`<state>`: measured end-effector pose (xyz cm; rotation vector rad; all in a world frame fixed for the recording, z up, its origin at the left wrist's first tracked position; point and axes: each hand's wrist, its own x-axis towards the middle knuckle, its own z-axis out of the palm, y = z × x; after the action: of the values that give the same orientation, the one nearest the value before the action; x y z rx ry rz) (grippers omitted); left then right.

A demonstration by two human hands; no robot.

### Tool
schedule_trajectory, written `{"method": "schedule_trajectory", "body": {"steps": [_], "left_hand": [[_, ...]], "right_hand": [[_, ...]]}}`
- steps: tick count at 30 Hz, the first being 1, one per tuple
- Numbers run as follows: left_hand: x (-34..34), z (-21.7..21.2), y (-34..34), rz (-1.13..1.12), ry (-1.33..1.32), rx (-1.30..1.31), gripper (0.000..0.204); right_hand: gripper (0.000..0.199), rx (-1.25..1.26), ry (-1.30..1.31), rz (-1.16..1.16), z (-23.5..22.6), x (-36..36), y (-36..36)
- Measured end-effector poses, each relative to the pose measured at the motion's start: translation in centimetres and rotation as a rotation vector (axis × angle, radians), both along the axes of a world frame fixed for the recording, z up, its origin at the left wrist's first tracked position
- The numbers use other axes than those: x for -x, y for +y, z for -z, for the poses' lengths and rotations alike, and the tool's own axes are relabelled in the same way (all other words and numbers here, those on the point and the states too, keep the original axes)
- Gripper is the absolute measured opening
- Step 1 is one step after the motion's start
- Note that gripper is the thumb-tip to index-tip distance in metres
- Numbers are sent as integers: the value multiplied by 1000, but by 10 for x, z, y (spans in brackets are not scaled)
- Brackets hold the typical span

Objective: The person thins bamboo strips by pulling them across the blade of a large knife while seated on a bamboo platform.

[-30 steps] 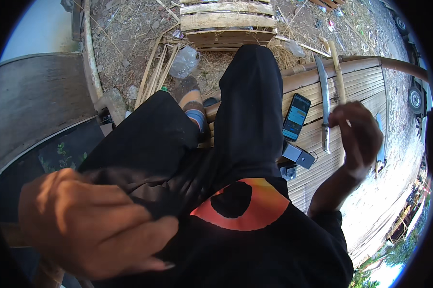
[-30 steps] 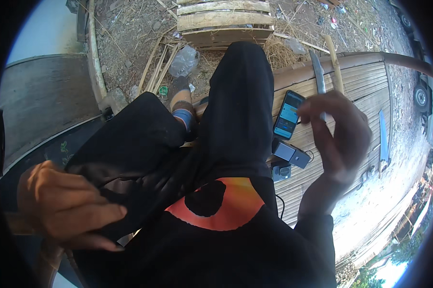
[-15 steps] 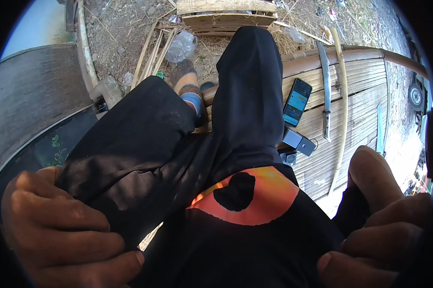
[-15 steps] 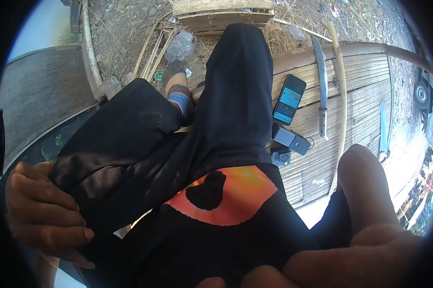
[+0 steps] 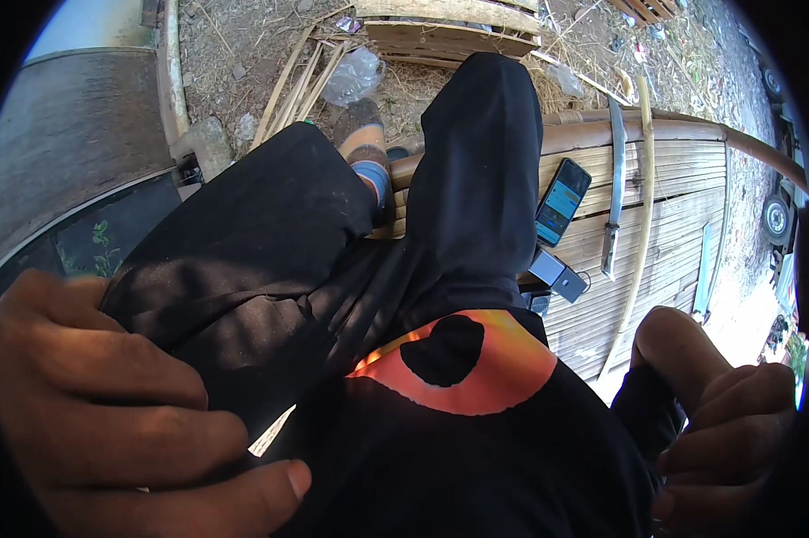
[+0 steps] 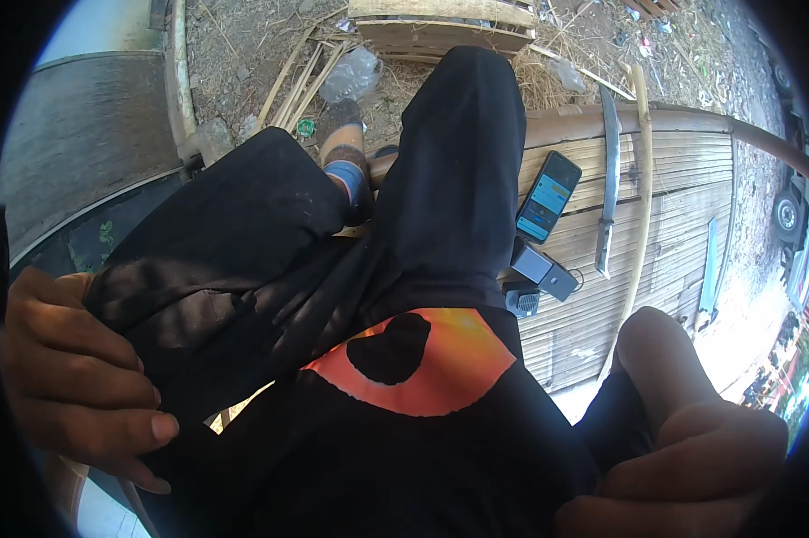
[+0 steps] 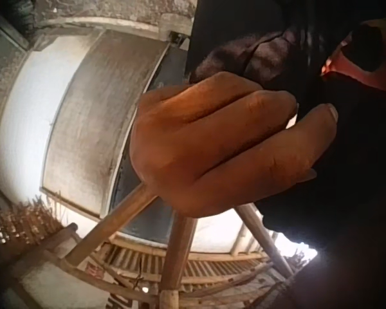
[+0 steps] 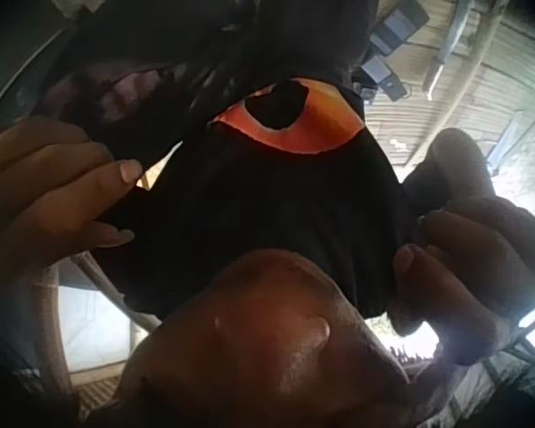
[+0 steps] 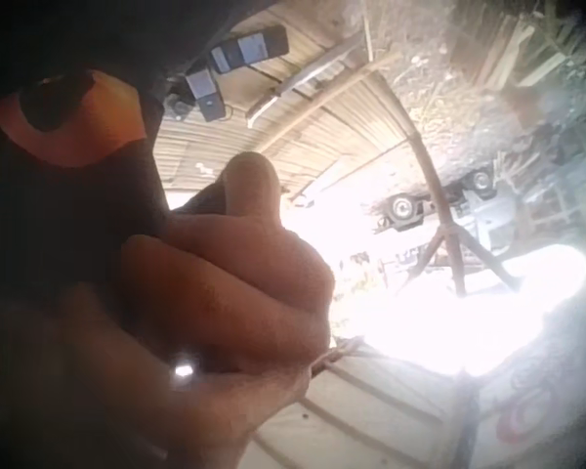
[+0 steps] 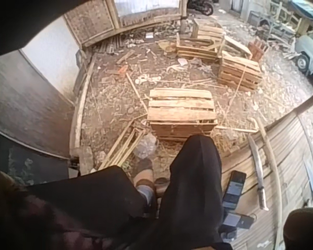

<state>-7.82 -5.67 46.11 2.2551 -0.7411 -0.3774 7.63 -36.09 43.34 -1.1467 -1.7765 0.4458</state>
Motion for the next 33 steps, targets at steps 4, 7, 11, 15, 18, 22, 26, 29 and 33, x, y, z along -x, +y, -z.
{"method": "schedule_trajectory", "body": {"steps": [4,7,11,15,18,22,26,29,33], "left_hand": [[3,2,5,29,-3,9,37],[-3,-6,3,-20,31,-71,37],[-6,-9,-1,5,108,-81,40],[-8,-11,-5,-64,120,-219,46],[2,-19,-5,-99,64,-270,50],[8,-13,8,-78,37,-273,56],[13,-9,13,-139,5,-212,61],[29,-2,20,-224,-58,-146,64],[21,-2,22,-189,-9,-91,72]], "right_hand": [[29,-44,-6,71,2,-6,-10],[31,-144,58,274,10,-28,-32],[28,31,-183,1046,71,-77,-79],[48,687,-281,1401,200,-118,-128],[40,1118,-206,1531,291,-138,-228],[77,1408,-271,1533,363,-103,-324],[76,1462,-108,1748,384,-71,-336],[70,1537,-186,1817,372,-71,-317],[63,1613,-174,1913,380,-87,-326]]}}
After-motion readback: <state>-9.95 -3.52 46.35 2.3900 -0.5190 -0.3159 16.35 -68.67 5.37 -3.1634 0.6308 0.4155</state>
